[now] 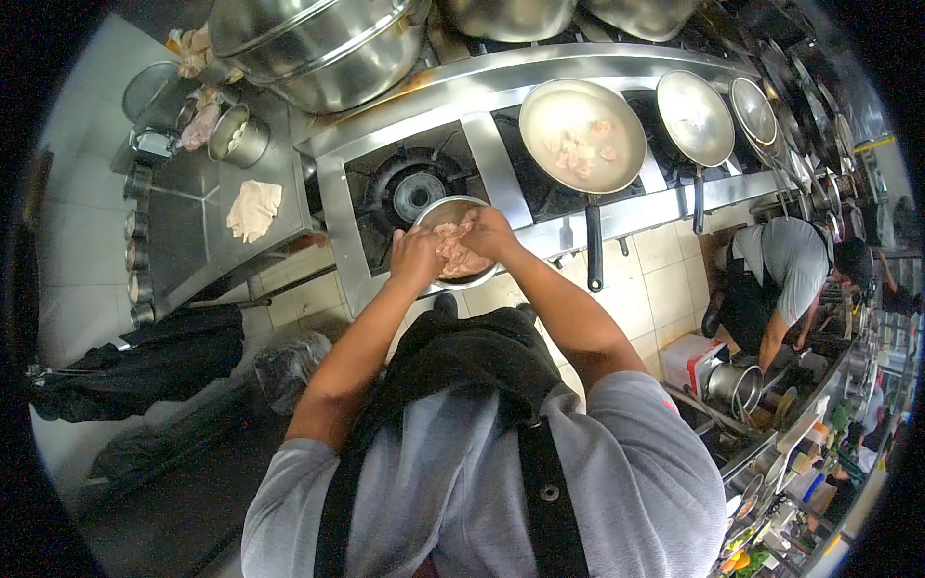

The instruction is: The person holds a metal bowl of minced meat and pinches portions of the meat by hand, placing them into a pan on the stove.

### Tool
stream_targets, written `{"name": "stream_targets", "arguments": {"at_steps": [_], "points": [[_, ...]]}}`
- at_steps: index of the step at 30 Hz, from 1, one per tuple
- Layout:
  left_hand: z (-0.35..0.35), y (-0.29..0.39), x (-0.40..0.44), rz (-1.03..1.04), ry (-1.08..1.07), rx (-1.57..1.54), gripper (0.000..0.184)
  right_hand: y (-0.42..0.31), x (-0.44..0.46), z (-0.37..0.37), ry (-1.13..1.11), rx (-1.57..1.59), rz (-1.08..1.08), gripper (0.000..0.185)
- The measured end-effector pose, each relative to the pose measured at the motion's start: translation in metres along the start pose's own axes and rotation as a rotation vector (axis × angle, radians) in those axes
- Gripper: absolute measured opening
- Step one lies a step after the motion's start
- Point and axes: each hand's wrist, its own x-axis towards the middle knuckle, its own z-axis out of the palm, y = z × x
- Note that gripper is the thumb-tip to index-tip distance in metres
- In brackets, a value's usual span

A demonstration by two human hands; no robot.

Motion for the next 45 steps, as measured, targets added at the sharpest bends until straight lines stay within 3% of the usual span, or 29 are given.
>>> {"name": "stream_targets", "arguments": {"at_steps": [7,9,13,15,16,18,19,21,24,25,27,31,33,40,42,45], "points": [[-0.005,0.0,-0.006,-0.104,-0.086,0.023,0.018,-0.015,0.001,-0.013,-0.023,0.123,-0.014,0.011],[-0.004,-0.001,-0.005,-0.117,-0.087,-0.041,0.017,-0.028,-0.002,-0.018,-0.131,0.478,0.161,0.012],[-0.014,0.008,-0.009,-0.105,-0.1,-0.07,0.01,-0.054,-0.009,-0.02,-0.104,0.619,0.1,0.017],[-0.007,0.006,-0.011,-0.282,0.179,-0.493,0.011,-0.061,-0.012,-0.017,-0.041,0.588,0.115,0.022],[0.003,0.0,-0.009,-0.282,0.179,-0.493,0.011,-0.058,-0.011,-0.013,-0.041,0.588,0.115,0.022],[0.012,-0.007,-0.003,-0.404,0.159,-1.119,0.022,-0.053,-0.008,-0.002,0.044,0.424,0.065,0.031],[0.008,-0.008,-0.002,-0.405,0.165,-1.119,0.022,-0.053,-0.009,0.003,0.04,0.422,0.061,0.031],[0.001,-0.009,0.002,-0.662,-0.206,-1.884,0.034,-0.057,-0.013,0.009,0.056,0.472,0.17,0.037],[0.005,-0.009,0.006,-0.647,-0.297,-2.072,0.04,-0.067,-0.021,0.002,-0.078,0.446,0.118,0.04],[0.003,-0.007,0.006,-0.645,-0.299,-2.073,0.04,-0.059,-0.018,0.004,-0.077,0.444,0.119,0.04],[-0.003,-0.003,0.006,-0.668,-0.254,-2.09,0.036,-0.047,-0.014,0.008,0.002,0.107,-0.158,0.039],[0.013,-0.009,0.007,-0.562,-0.217,-2.012,0.033,-0.051,-0.021,0.001,0.006,0.026,-0.184,0.038],[0.013,-0.009,0.008,-0.617,-0.164,-1.892,0.03,-0.054,-0.023,0.001,-0.019,0.138,-0.221,0.041],[0.01,-0.016,0.01,-0.668,-0.213,-1.999,0.03,-0.067,-0.033,-0.009,0.112,0.075,-0.32,0.037],[-0.002,-0.01,0.006,-0.812,-0.034,-1.739,0.029,-0.075,-0.038,-0.019,0.053,-0.142,-0.121,0.035],[-0.001,-0.016,0.008,-0.74,-0.001,-1.463,0.027,-0.058,-0.036,-0.017,0.015,-0.312,-0.176,0.038]]}}
